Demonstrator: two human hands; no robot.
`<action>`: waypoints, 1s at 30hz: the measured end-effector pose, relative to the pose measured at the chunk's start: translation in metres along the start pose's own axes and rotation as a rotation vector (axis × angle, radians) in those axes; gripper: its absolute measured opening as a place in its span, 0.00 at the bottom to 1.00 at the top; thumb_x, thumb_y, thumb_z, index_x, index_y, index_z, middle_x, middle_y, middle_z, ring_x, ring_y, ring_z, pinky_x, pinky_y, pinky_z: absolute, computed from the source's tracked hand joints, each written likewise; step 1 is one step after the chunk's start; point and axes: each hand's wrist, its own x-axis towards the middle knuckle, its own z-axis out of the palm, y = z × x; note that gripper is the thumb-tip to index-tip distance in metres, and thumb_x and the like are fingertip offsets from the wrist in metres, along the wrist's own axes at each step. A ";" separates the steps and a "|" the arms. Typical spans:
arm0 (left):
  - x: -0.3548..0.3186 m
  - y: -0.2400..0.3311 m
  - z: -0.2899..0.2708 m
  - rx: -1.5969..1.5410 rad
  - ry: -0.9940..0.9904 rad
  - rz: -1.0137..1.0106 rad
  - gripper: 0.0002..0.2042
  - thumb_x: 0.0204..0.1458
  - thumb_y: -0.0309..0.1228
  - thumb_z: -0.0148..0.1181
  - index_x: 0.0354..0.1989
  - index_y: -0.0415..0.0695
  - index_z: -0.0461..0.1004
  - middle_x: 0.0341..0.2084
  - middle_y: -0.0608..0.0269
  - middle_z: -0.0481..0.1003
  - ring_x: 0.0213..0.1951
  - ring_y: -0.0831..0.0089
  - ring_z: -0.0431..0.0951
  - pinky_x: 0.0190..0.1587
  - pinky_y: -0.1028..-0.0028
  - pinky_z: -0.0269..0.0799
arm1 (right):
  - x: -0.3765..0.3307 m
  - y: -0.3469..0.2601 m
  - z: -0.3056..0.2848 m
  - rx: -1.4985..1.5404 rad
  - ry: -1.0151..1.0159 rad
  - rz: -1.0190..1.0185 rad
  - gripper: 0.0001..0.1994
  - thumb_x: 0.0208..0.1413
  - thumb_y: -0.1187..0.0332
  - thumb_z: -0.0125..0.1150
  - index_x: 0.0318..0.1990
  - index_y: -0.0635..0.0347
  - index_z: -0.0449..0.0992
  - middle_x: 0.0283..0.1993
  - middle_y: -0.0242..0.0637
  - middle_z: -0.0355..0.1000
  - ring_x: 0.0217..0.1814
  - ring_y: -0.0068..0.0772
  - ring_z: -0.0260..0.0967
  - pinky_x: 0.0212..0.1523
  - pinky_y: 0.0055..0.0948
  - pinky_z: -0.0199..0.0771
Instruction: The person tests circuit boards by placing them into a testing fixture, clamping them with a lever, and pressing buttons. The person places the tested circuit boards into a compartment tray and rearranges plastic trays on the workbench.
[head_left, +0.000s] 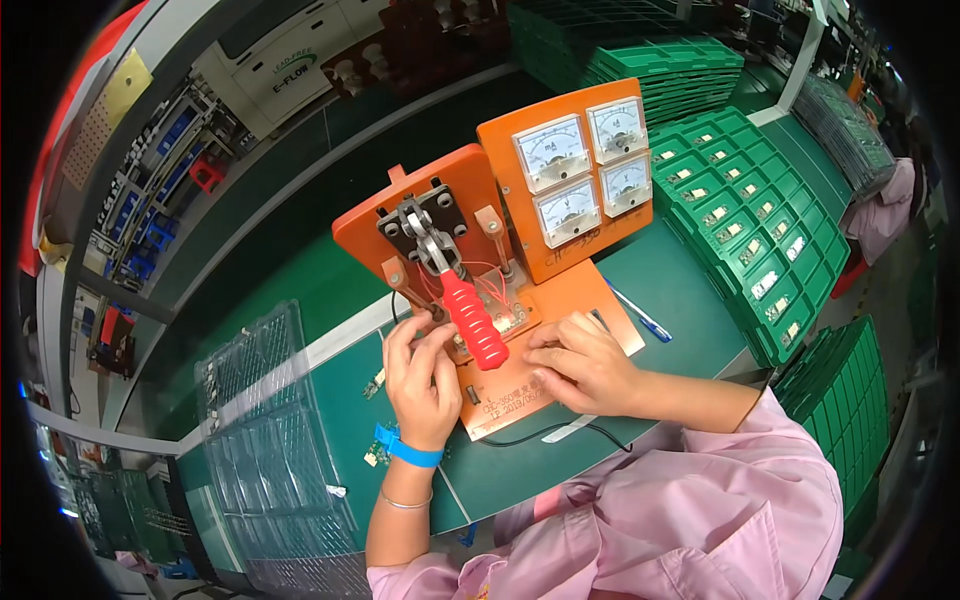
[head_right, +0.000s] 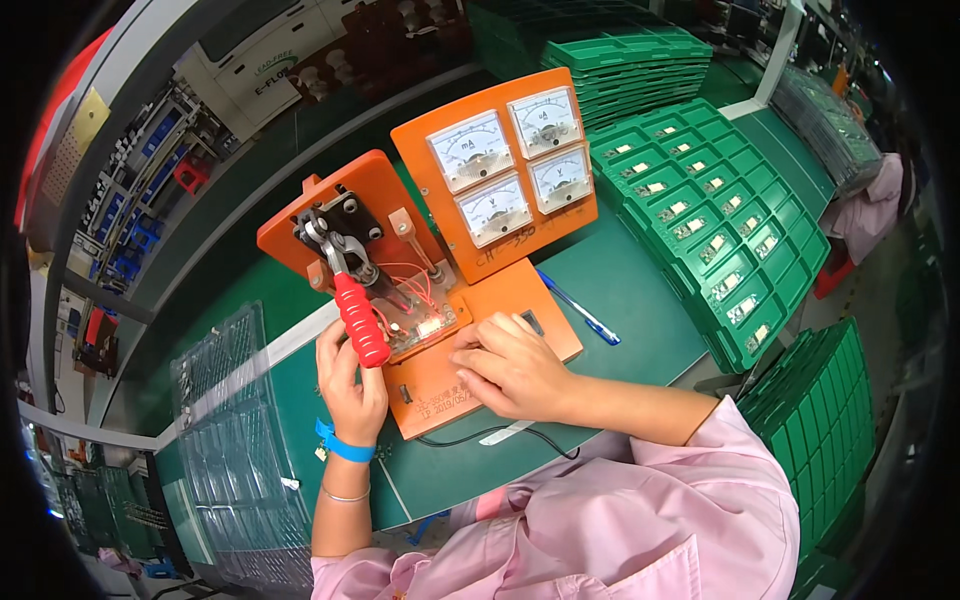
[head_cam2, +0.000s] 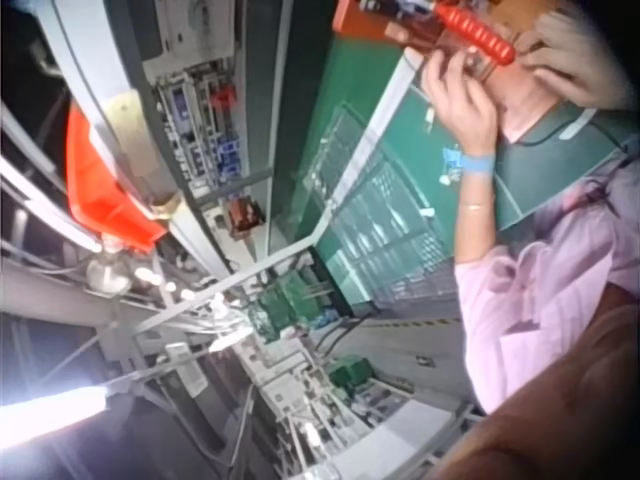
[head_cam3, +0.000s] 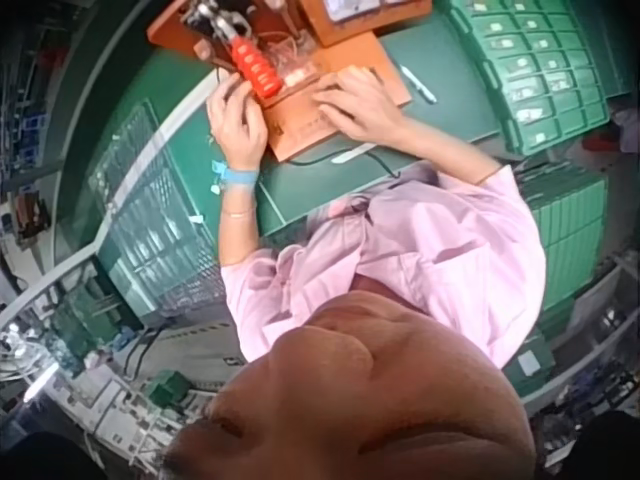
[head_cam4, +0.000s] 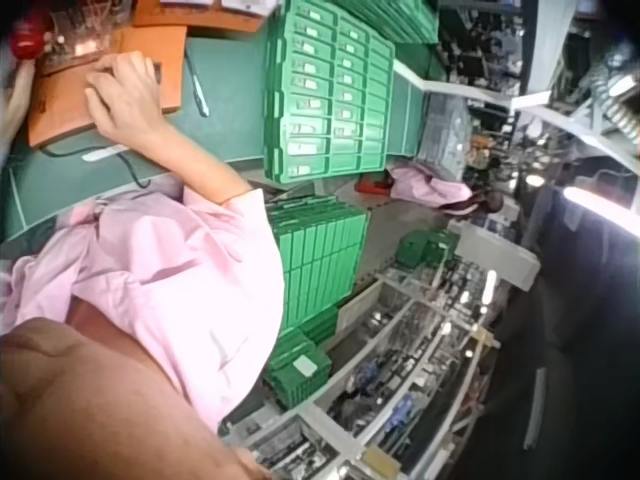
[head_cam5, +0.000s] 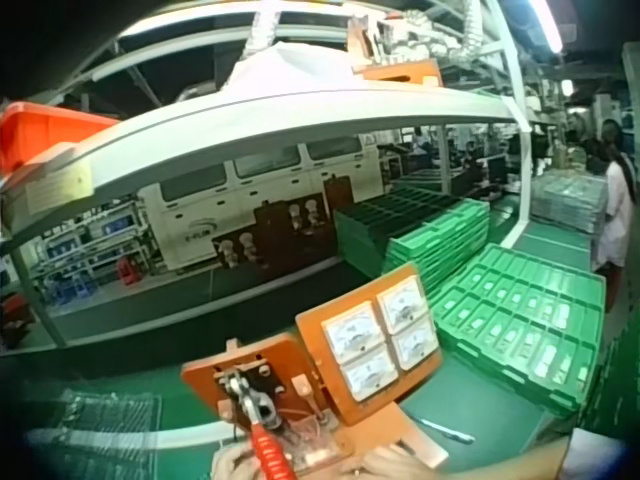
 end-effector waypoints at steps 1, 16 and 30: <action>-0.001 0.001 0.000 0.000 -0.004 -0.002 0.14 0.40 0.13 0.54 0.36 0.40 0.78 0.46 0.55 0.71 0.47 0.59 0.72 0.47 0.68 0.71 | -0.001 0.000 0.000 0.002 0.000 0.004 0.07 0.50 0.72 0.60 0.37 0.60 0.76 0.42 0.36 0.70 0.40 0.36 0.63 0.44 0.31 0.62; -0.010 -0.005 0.002 0.005 0.035 0.112 0.16 0.39 0.14 0.54 0.37 0.41 0.78 0.45 0.57 0.72 0.49 0.57 0.70 0.52 0.64 0.68 | 0.021 -0.008 -0.016 0.120 0.024 0.105 0.13 0.49 0.75 0.60 0.44 0.62 0.75 0.47 0.40 0.70 0.41 0.37 0.65 0.43 0.31 0.67; 0.000 -0.011 0.003 -0.099 -0.002 0.049 0.16 0.42 0.15 0.52 0.39 0.42 0.78 0.46 0.58 0.72 0.52 0.56 0.70 0.55 0.62 0.66 | 0.035 -0.003 -0.027 0.032 0.106 0.053 0.16 0.47 0.77 0.61 0.46 0.62 0.75 0.50 0.43 0.69 0.47 0.41 0.67 0.48 0.33 0.68</action>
